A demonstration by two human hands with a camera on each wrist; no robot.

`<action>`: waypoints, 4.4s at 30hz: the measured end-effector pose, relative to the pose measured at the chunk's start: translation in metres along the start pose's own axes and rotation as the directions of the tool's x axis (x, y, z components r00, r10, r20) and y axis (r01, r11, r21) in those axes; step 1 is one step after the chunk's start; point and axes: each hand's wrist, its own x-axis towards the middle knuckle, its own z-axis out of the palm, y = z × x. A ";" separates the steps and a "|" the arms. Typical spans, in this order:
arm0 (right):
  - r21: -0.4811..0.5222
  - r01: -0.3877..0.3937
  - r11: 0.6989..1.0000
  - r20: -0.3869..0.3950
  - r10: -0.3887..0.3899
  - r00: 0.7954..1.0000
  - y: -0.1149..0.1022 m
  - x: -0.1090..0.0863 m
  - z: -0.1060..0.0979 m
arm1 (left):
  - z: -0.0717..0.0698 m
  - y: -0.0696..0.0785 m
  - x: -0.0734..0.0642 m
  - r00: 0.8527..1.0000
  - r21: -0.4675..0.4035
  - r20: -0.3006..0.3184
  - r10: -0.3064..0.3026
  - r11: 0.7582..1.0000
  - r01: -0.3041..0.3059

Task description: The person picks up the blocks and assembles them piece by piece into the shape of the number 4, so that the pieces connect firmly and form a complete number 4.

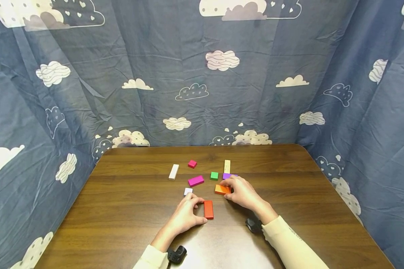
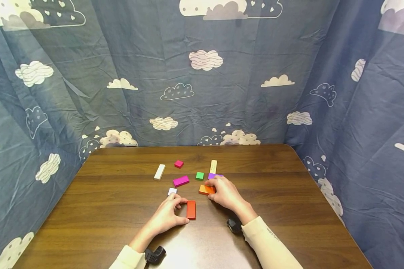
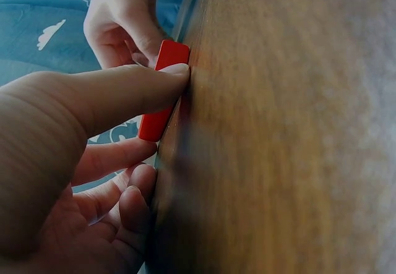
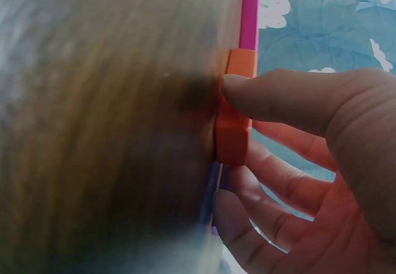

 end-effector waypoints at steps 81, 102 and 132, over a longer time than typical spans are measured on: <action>0.062 0.126 0.990 0.041 -0.129 0.991 -0.010 0.011 -0.002 | 0.003 0.004 0.002 0.993 -0.005 -0.101 -0.061 0.998 0.061; 0.064 0.177 0.982 0.129 -0.184 0.974 -0.011 0.026 -0.005 | 0.009 0.003 0.003 0.993 0.006 -0.104 -0.058 0.998 0.059; 0.243 0.099 0.965 0.091 -0.125 0.988 -0.027 0.038 0.017 | 0.009 0.002 0.004 0.990 0.005 -0.128 -0.057 0.998 0.058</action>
